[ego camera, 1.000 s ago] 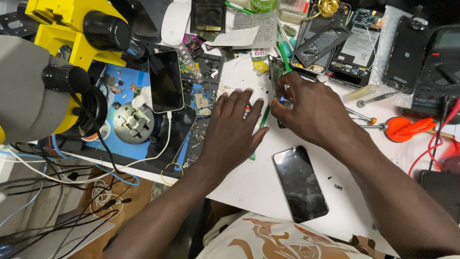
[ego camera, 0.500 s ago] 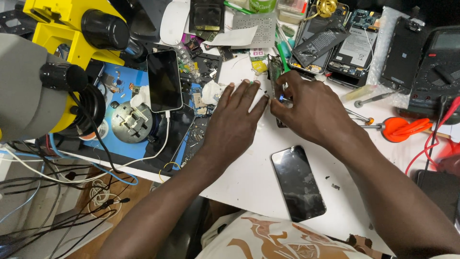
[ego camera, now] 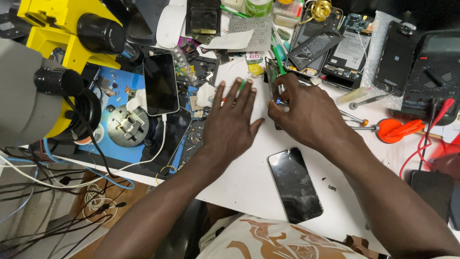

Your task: Disassembling a mobile phone to access and handle internal motherboard components using a screwdriver and prying tools.

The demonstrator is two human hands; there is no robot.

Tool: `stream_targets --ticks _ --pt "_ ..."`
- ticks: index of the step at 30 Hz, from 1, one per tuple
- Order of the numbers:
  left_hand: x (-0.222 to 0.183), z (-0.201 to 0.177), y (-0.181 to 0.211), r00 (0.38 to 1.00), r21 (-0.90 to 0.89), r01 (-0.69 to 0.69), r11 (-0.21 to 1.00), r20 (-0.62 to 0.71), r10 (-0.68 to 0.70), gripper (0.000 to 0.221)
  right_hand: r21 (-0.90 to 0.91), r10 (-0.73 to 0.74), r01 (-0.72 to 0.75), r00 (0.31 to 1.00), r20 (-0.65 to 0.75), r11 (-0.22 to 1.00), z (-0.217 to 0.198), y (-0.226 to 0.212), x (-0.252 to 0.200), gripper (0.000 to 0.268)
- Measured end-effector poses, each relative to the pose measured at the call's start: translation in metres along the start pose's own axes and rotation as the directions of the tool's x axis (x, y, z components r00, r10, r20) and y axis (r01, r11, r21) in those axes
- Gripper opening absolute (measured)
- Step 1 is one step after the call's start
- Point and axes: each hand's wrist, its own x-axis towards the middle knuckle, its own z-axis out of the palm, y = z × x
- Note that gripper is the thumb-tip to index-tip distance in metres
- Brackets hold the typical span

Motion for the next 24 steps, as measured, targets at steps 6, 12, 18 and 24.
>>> stream_targets --ticks 6,12,18,24 --pt "-0.005 -0.001 -0.018 0.988 0.074 0.155 0.985 -0.040 -0.152 0.069 -0.183 -0.064 0.054 0.997 -0.044 0.982 0.017 -0.009 -0.007 0.047" --pt "0.002 0.001 -0.031 0.978 -0.037 0.162 0.986 -0.125 -0.166 0.054 -0.395 -0.125 0.083 0.989 -0.082 0.915 0.051 -0.025 -0.008 0.038" --pt "0.016 0.028 -0.049 0.926 0.010 0.126 0.992 -0.360 -0.113 0.053 -0.720 -0.262 0.201 0.965 0.027 0.664 0.083 -0.015 0.007 0.050" --pt "0.041 0.027 -0.052 0.832 0.042 0.077 0.996 -0.553 -0.041 0.021 -0.664 -0.240 0.238 0.967 0.090 0.709 0.075 -0.026 -0.004 0.047"
